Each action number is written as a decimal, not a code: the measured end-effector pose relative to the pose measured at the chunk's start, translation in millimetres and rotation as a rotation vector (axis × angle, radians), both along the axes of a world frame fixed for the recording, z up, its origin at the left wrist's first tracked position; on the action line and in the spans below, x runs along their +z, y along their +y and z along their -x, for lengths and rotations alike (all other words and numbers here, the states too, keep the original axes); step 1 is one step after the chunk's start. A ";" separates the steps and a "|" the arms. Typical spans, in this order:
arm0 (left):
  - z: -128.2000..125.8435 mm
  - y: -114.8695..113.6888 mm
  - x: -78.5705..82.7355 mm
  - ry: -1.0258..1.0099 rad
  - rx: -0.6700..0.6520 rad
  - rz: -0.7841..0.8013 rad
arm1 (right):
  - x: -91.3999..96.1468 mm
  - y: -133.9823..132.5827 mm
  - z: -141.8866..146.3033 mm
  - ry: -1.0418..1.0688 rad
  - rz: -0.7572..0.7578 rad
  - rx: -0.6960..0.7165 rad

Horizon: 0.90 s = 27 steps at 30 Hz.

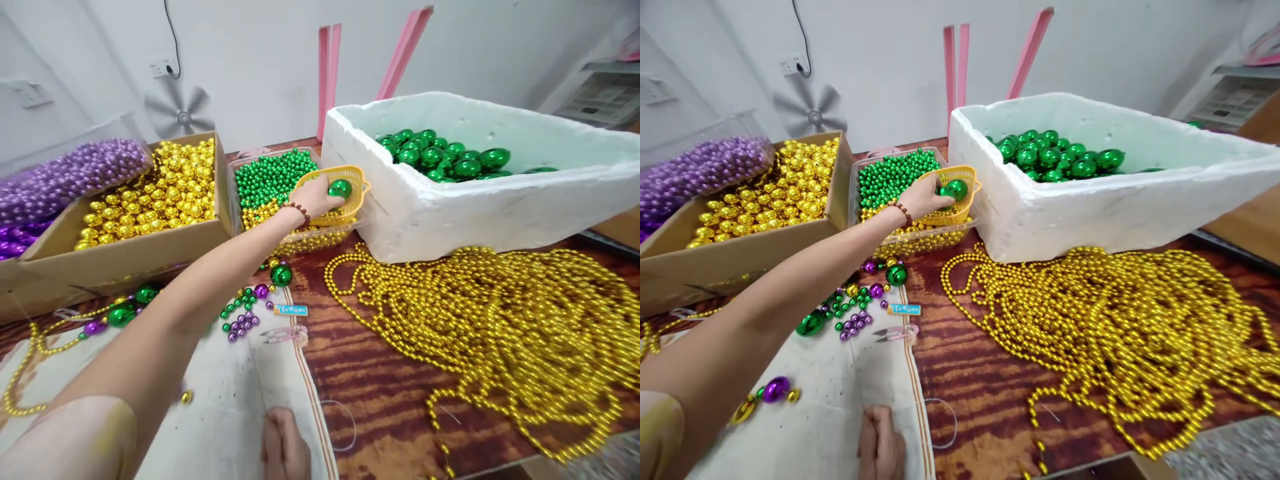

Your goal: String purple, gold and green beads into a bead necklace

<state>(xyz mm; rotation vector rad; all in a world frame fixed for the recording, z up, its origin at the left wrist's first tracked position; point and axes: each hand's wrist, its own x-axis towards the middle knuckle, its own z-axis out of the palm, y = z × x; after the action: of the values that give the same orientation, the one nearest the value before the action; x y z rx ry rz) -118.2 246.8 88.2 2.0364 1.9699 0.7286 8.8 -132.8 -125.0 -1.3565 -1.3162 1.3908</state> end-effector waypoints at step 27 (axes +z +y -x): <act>36.7 -411.7 -149.1 -0.258 0.176 -0.065 | 54.4 2.5 7.6 0.290 0.074 0.055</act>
<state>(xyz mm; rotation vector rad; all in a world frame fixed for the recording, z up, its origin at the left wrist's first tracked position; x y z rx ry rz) -154.8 -164.9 -60.8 1.7141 2.0122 1.0484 1.2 -130.3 -70.6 -1.1220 -1.1260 1.6194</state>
